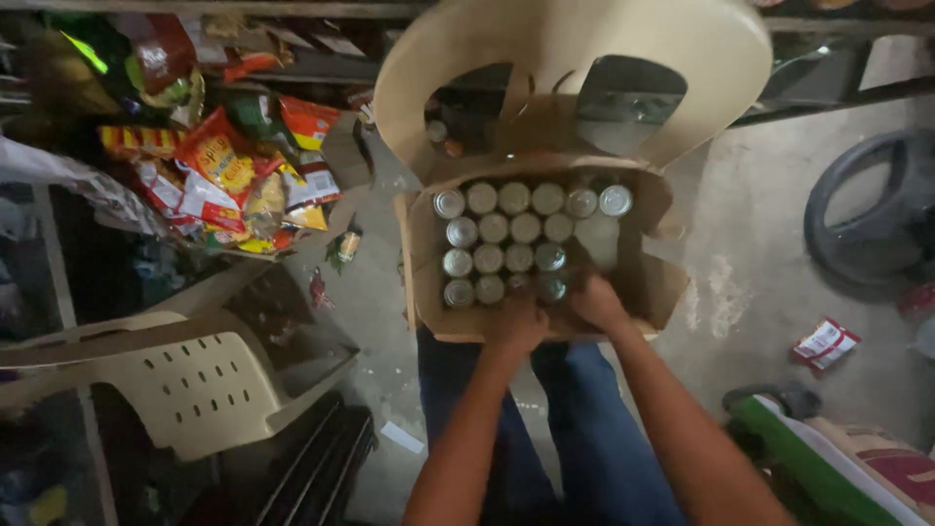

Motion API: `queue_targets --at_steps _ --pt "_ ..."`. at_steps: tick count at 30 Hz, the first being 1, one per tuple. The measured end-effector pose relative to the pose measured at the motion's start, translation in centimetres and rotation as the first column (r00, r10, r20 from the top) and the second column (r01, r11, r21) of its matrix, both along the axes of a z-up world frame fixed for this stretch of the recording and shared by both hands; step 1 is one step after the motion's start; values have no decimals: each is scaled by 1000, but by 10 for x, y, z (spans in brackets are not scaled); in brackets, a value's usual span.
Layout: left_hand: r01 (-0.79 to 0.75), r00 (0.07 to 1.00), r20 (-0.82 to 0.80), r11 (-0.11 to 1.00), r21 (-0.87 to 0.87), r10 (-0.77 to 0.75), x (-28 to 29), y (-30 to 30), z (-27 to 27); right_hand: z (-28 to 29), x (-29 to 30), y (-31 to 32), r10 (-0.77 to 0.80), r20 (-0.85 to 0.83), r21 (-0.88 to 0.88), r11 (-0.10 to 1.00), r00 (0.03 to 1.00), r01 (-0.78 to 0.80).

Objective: Packing various canned goods from a shelf into a cardboard box.

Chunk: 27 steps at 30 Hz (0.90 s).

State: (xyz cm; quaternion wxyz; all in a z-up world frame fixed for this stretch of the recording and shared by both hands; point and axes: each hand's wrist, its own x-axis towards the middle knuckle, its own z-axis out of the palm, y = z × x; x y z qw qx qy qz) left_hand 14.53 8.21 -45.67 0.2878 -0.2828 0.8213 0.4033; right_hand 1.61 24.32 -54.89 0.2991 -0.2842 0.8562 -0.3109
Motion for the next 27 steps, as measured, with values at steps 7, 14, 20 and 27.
queue_targets --at_steps 7,14,20,27 --pt "-211 808 -568 977 -26 159 -21 -11 56 112 -12 -30 -73 479 -366 889 875 274" --pt "-394 735 -493 885 249 466 -85 -50 209 261 -59 -76 2 374 -500 843 927 200" --pt "-313 547 -742 917 248 388 -132 -82 360 406 -105 -112 -92 329 -578 767 940 278" --pt "-231 345 -916 965 128 204 -172 -110 519 589 -143 -131 -124 -57 -755 655 991 39"
